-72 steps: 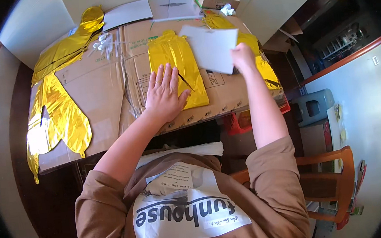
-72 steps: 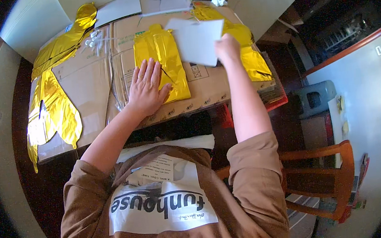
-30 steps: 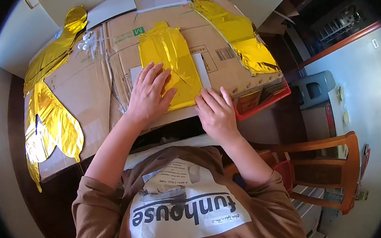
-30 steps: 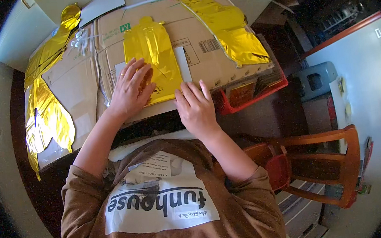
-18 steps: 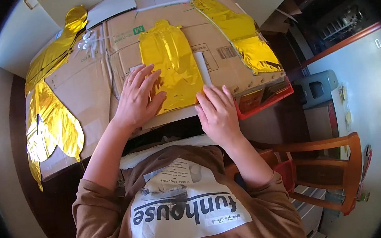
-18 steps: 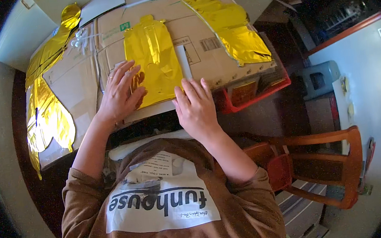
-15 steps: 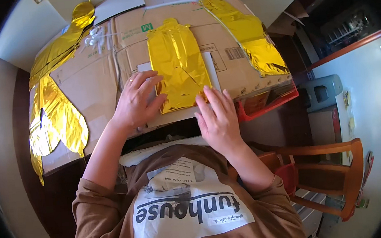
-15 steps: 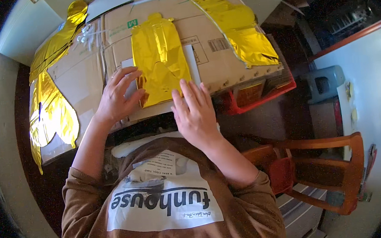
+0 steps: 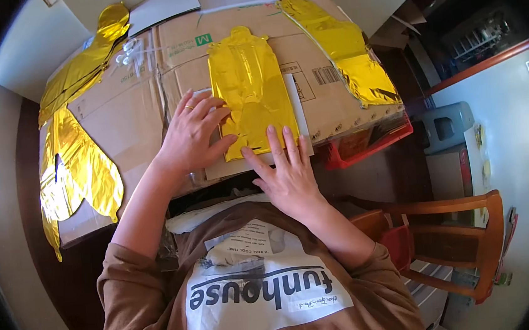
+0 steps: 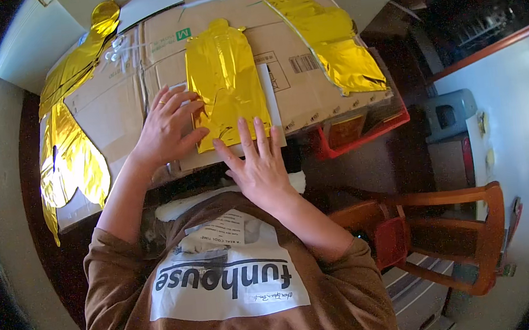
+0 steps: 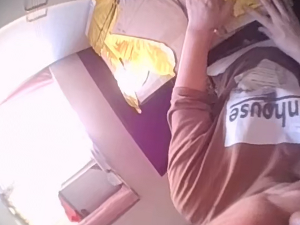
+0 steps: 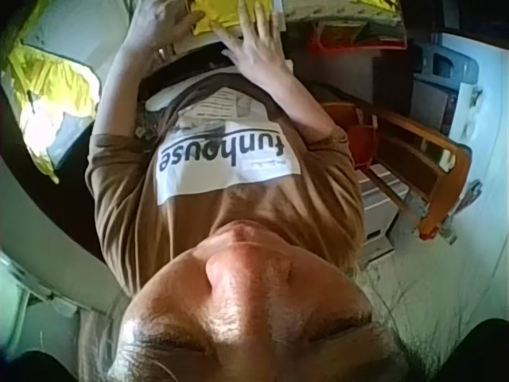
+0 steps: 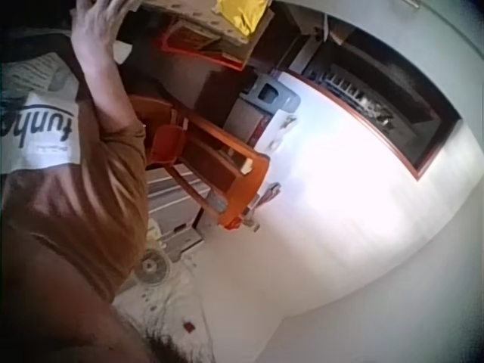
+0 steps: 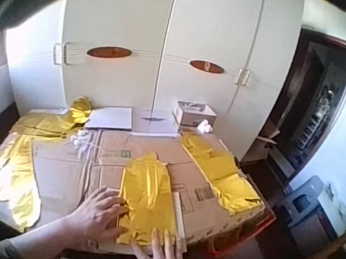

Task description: Folding a gold foil item and placing it into a plastic packaging sleeve with a cardboard insert.

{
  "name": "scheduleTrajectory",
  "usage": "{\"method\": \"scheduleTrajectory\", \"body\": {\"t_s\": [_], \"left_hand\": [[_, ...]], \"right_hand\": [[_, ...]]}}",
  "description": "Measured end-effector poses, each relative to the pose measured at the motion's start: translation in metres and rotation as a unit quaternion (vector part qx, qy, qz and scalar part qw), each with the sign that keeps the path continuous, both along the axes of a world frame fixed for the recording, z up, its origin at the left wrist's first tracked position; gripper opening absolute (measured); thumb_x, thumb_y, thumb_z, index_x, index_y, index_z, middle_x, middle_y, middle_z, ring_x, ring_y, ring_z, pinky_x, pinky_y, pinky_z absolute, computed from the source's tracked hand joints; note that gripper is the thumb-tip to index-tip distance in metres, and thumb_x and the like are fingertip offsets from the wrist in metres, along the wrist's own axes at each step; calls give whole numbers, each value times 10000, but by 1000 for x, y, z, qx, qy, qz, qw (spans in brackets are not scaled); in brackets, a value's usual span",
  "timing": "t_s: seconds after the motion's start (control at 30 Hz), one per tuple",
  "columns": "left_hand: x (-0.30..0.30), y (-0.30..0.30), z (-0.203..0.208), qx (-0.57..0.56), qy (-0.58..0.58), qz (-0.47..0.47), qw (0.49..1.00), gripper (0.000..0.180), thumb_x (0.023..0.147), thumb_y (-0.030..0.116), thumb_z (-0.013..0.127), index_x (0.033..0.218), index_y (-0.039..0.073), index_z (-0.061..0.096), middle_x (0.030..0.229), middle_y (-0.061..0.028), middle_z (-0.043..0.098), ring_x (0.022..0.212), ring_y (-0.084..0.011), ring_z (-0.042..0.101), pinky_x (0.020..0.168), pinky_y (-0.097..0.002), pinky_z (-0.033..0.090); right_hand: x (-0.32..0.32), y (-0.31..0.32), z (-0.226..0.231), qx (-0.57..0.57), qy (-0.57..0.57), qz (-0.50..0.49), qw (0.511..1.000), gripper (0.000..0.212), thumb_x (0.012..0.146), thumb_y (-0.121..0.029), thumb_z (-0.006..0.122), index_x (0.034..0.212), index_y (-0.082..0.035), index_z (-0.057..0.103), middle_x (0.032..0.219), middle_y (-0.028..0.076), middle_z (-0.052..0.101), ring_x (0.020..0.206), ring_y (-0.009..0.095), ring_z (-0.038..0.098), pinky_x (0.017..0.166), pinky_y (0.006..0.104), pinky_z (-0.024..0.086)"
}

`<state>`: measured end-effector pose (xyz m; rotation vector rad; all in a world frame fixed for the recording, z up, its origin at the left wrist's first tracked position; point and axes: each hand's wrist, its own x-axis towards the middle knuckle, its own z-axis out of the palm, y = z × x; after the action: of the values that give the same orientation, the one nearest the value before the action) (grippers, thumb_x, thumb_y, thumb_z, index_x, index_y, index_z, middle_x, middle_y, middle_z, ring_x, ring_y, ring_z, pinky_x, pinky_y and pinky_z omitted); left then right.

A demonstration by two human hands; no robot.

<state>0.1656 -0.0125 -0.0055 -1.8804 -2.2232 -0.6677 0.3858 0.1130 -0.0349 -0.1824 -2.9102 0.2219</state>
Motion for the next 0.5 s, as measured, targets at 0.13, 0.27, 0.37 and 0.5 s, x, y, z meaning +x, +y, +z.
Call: {"method": "scheduleTrajectory", "body": {"t_s": [0.13, 0.27, 0.37, 0.5], "left_hand": [[7, 32, 9, 80, 5, -83, 993, 297, 806, 238, 759, 1037, 65, 690, 1126, -105, 654, 1140, -338, 613, 1060, -503, 440], [15, 75, -2, 30, -18, -190, 981, 293, 784, 108, 731, 1075, 83, 708, 1170, -88, 673, 1113, -319, 633, 978, -447, 502], [5, 97, -11, 26, -8, -189, 982, 305, 826, 111, 714, 1131, 93, 711, 1220, -95, 663, 1131, -306, 631, 978, -443, 502], [-9, 107, -14, 27, 20, -121, 992, 354, 883, 146, 676, 1231, 83, 673, 1317, -137, 621, 1228, -340, 585, 1066, -480, 442]], "right_hand": [[-1, 0, 1, -4, -8, -12, 1000, 823, 824, -297, 784, 1550, -269, 398, 1554, 294, 292, 1409, 548, 312, 1115, 720, 254], [0, 1, -3, 3, 8, -19, 1000, 829, 800, -309, 819, 1529, -295, 425, 1569, 274, 281, 1406, 540, 313, 1126, 700, 272], [0, 1, -2, 10, 12, -15, 1000, 834, 801, -291, 814, 1535, -291, 418, 1569, 279, 275, 1406, 540, 309, 1128, 705, 262], [0, 2, -7, 7, 22, -12, 1000, 845, 803, -276, 805, 1545, -299, 402, 1587, 274, 257, 1420, 540, 292, 1129, 717, 244]]}}
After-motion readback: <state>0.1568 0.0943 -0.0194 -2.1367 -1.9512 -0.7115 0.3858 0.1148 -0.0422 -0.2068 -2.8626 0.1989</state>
